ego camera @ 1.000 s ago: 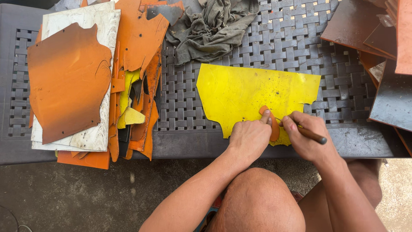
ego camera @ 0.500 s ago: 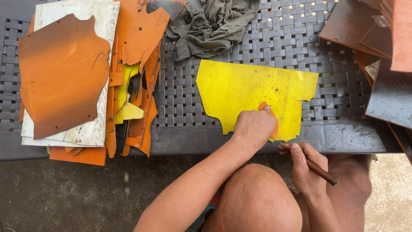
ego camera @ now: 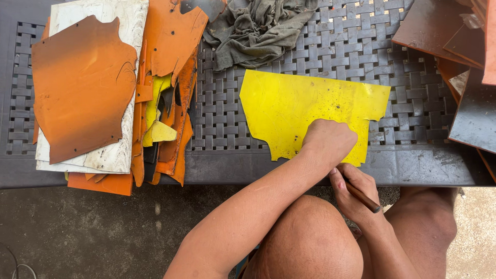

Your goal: The person uses a knife to cut a small orange leather piece on a yellow cutting mat. They repeatedly reposition the piece and trim its edges while seated at a woven table with other leather scraps nearby.

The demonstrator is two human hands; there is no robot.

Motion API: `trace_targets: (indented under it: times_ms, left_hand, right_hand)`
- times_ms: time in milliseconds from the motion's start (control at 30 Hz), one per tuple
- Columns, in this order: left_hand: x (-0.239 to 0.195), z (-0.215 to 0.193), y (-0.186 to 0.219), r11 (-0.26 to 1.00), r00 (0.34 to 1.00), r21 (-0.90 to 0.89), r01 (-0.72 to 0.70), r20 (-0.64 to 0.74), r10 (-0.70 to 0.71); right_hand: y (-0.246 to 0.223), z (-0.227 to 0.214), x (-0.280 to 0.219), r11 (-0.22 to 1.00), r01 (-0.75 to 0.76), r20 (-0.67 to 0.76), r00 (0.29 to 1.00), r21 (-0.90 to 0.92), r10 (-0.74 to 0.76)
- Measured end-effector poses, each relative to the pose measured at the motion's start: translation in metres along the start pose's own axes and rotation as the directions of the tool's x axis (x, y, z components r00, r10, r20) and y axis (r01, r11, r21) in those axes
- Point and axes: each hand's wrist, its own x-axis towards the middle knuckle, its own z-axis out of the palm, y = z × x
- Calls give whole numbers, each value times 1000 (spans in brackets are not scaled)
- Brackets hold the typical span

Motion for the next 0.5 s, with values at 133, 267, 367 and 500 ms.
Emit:
trace_targets:
  times_ms: [133,267,367,500]
  left_hand:
    - [3,-3,7,1000,999,19,-13,52,12]
    - [1,-5,7,999,998,45,-30,60,27]
    - [0,-8,8,998,995,53,-24,96,18]
    - [-5,-8,21,997,996,63,41,74,-45]
  right_hand:
    - [-3,-4,0,993,80,24,997,-91,-78]
    - [-21,-24,-8,880,144,-81,976,-452,-202]
    - [-38,-61,-8,922,-283,-244,945,-263,220]
    - [-65,-98,-4,989,58,-344,934,-138,-102]
